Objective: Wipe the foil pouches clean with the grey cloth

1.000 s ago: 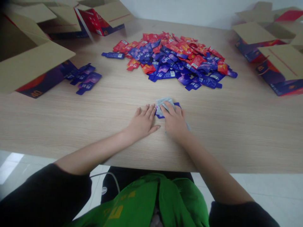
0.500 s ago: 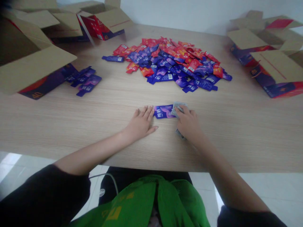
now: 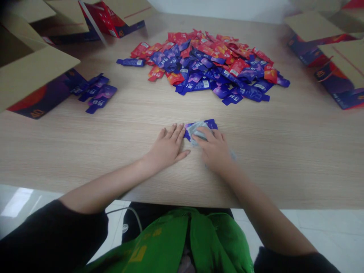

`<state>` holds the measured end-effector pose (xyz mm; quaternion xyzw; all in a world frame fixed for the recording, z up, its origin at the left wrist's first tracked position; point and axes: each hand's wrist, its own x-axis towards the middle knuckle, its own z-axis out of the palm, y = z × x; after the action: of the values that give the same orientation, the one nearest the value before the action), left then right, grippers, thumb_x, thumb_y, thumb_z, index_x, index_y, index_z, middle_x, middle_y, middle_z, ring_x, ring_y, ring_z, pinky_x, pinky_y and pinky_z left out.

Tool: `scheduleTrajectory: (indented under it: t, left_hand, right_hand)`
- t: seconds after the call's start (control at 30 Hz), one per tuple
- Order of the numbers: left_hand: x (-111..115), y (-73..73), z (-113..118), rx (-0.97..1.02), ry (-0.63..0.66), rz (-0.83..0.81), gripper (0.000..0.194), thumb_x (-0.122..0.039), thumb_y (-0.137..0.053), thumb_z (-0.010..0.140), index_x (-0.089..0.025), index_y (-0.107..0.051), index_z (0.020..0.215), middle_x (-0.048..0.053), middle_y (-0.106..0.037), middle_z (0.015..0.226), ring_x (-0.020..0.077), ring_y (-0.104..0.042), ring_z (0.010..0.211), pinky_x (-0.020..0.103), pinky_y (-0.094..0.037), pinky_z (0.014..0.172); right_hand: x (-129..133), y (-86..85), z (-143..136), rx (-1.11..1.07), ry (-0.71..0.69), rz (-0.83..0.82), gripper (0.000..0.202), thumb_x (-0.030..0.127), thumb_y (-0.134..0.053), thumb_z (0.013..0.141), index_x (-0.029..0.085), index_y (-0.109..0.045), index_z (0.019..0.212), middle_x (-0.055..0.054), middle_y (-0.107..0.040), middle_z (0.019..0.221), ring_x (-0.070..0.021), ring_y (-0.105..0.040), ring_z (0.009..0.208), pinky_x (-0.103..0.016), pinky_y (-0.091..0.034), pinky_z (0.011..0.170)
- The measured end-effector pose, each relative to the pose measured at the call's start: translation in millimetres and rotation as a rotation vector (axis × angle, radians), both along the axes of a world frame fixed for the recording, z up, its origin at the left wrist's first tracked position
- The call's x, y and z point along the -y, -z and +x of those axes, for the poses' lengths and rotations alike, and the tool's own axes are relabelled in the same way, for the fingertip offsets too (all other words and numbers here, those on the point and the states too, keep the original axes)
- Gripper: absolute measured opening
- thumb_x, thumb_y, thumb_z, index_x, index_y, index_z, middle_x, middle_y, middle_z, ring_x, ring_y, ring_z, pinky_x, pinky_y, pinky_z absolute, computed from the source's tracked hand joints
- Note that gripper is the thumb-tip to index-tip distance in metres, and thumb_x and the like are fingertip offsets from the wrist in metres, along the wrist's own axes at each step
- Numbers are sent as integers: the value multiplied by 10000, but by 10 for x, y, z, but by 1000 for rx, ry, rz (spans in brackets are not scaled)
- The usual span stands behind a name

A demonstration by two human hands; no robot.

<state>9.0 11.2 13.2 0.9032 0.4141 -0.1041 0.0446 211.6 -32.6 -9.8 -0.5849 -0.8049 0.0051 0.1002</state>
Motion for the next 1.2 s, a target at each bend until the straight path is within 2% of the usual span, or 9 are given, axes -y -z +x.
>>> scheduleTrajectory:
  t: [0.23,0.33,0.4,0.5,0.6,0.7,0.8,0.9,1.2]
  left_hand:
    - [-10,25,7,8,-6,5,787,-561,-376,1069,-57,-251,1661,198,-180,1737,396,-196,1605,608,-280,1248]
    - [-8,30,0,4,-2,12,803,-561,-371,1072,-28,-235,1657,206,-178,1735,396,-195,1605,607,-288,1246]
    - [-7,33,-5,6,5,15,813,-561,-368,1073,-12,-224,1655,214,-177,1733,402,-204,1601,610,-299,1240]
    - [-9,42,-16,21,19,30,803,-566,-366,1071,-30,-240,1656,222,-195,1729,413,-232,1591,614,-312,1227]
    - [-13,51,-31,33,28,45,786,-561,-362,1070,-51,-251,1659,226,-202,1729,422,-235,1588,623,-307,1220]
    - [-7,59,-46,40,28,38,765,-539,-377,1069,-52,-278,1651,228,-233,1720,413,-219,1595,623,-288,1230]
    - [14,66,-46,42,0,29,750,-526,-396,1063,-57,-309,1642,217,-261,1714,387,-202,1607,610,-270,1248]
    - [36,70,-32,43,-22,28,775,-551,-367,1068,-57,-264,1657,197,-215,1730,379,-196,1610,616,-266,1252]
    - [23,78,-10,57,-12,-11,745,-555,-337,1076,-134,-225,1680,104,-126,1761,397,-173,1609,646,-263,1250]
  right_hand:
    - [31,80,364,-91,230,47,546,85,-449,875,259,-769,1281,-80,-601,1468,-346,-553,1206,-544,-495,976]
    - [1,76,523,-145,256,6,540,81,-423,868,243,-783,1236,-91,-626,1415,-340,-568,1233,-536,-506,995]
    - [-35,8,584,-207,244,-11,533,80,-412,861,237,-784,1209,-102,-640,1368,-322,-581,1244,-523,-506,1023]
    - [-98,-164,481,-302,212,54,514,105,-413,880,235,-748,1247,-118,-627,1359,-305,-572,1285,-514,-483,1076]
    - [-173,-264,124,-301,163,149,549,117,-401,912,213,-659,1386,-142,-566,1455,-318,-509,1365,-527,-444,1106]
    - [-260,-186,-275,-173,143,104,573,130,-405,933,175,-590,1473,-155,-494,1565,-356,-501,1338,-547,-430,1077]
    - [-311,-36,-457,-57,152,38,557,173,-442,937,208,-600,1470,-129,-503,1580,-384,-516,1261,-567,-435,1001]
    - [-297,44,-388,-31,179,45,553,196,-440,941,189,-593,1472,-136,-509,1578,-394,-507,1249,-585,-417,1009]
    - [-134,82,81,-1,354,59,565,231,-394,971,154,-538,1512,-178,-515,1560,-401,-532,1235,-580,-452,1008]
